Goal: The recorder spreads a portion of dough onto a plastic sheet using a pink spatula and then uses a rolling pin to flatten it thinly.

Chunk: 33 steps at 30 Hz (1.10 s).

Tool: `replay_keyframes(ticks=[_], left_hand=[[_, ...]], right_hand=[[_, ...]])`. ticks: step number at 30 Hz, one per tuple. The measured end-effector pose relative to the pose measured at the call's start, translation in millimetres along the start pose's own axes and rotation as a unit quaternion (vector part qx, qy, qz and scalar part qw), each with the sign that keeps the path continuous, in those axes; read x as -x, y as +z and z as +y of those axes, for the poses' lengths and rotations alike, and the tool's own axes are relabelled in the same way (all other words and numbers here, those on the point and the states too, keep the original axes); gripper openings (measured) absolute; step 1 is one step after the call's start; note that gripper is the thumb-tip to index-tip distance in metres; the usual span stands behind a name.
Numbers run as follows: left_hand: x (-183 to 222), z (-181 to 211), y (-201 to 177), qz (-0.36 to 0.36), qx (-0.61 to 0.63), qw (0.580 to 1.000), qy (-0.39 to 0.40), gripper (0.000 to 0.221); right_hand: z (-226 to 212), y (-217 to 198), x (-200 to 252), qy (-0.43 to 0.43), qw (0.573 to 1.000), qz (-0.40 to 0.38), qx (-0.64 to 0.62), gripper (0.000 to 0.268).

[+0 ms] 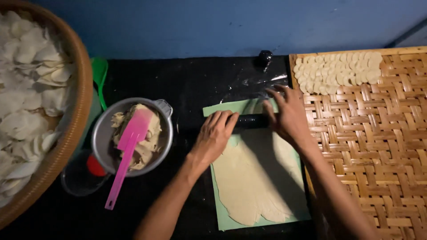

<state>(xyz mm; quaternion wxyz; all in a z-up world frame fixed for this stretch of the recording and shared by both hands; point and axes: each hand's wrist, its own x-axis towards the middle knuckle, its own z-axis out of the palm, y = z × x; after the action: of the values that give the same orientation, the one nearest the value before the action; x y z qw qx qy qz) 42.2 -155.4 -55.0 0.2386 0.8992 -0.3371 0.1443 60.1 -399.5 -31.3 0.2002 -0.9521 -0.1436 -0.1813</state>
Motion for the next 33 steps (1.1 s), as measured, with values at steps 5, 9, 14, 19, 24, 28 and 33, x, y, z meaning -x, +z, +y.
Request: replay_keyframes(ticks=[5, 9, 14, 19, 24, 28, 33], left_hand=[[1.1, -9.7, 16.6, -0.025, 0.020, 0.999, -0.016, 0.046], [-3.3, -18.0, 37.8, -0.004, -0.013, 0.999, -0.030, 0.060], [-44.0, -43.6, 51.7, -0.047, -0.041, 0.996, -0.066, 0.062], [-75.7, -75.5, 70.8, -0.066, -0.041, 0.994, -0.076, 0.061], [-70.3, -67.2, 54.0, 0.001, -0.025, 0.996, -0.086, 0.057], [-46.0, -54.8, 19.7, -0.029, 0.022, 0.996, -0.080, 0.053], [-35.5, -65.4, 18.1, -0.049, 0.019, 0.998, -0.045, 0.056]], right_hand=[[41.0, 61.5, 19.9, -0.012, 0.996, -0.054, 0.067, 0.058], [55.7, 81.8, 12.7, 0.037, 0.988, -0.096, 0.117, 0.071], [65.1, 83.9, -22.2, 0.059, 0.991, -0.080, 0.084, 0.072], [73.6, 91.6, -45.4, 0.085, 0.994, 0.006, 0.075, 0.063], [81.3, 94.3, -48.4, 0.068, 0.989, 0.106, 0.075, 0.046], [73.5, 86.2, -51.8, 0.081, 0.986, 0.127, 0.078, 0.037], [43.4, 56.8, -50.7, 0.073, 0.987, 0.136, -0.030, 0.025]])
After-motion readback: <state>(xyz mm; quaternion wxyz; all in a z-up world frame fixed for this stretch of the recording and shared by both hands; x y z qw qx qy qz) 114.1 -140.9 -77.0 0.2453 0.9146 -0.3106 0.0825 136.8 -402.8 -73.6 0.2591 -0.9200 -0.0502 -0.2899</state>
